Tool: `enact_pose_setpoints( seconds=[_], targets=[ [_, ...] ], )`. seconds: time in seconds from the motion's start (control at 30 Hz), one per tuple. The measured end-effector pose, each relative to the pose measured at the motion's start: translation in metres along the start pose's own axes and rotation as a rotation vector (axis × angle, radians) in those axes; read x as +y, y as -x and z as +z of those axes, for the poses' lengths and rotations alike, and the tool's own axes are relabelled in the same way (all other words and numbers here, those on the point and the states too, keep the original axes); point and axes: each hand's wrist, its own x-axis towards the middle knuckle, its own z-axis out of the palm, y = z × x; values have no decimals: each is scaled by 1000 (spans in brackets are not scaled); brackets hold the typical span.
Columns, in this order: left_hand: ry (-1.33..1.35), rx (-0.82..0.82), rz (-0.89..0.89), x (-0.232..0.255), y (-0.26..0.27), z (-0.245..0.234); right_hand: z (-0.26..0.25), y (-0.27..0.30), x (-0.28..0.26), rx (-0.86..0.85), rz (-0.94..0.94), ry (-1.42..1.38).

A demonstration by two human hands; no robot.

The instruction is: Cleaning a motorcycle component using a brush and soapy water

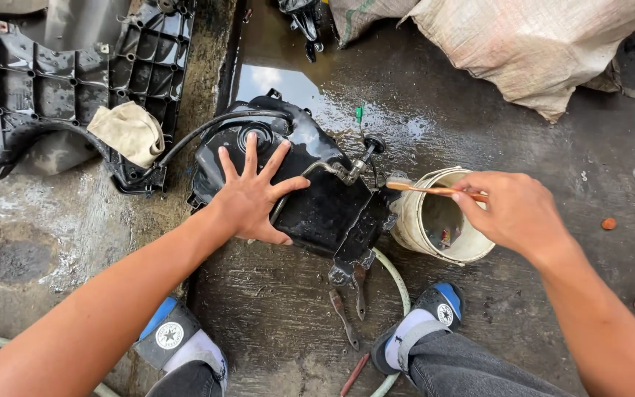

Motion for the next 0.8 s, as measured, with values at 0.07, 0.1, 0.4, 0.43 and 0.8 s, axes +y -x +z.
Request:
enact_pose_setpoints(
  seconds=[0.07, 0.1, 0.4, 0.43, 0.8],
  targets=[
    [-6, 28, 7, -4, -1, 4, 8, -8, 4, -2, 34, -33],
    [-10, 52, 17, -6, -1, 7, 13, -12, 6, -10, 69, -66],
    [-55, 13, -89, -2, -1, 8, 12, -27, 36, -124, 128, 87],
    [-53, 9, -88, -1, 1, 10, 22, -26, 33, -128, 129, 86],
    [-25, 21, -97, -6, -3, 11, 59, -48, 57, -278, 71, -420]
  ],
)
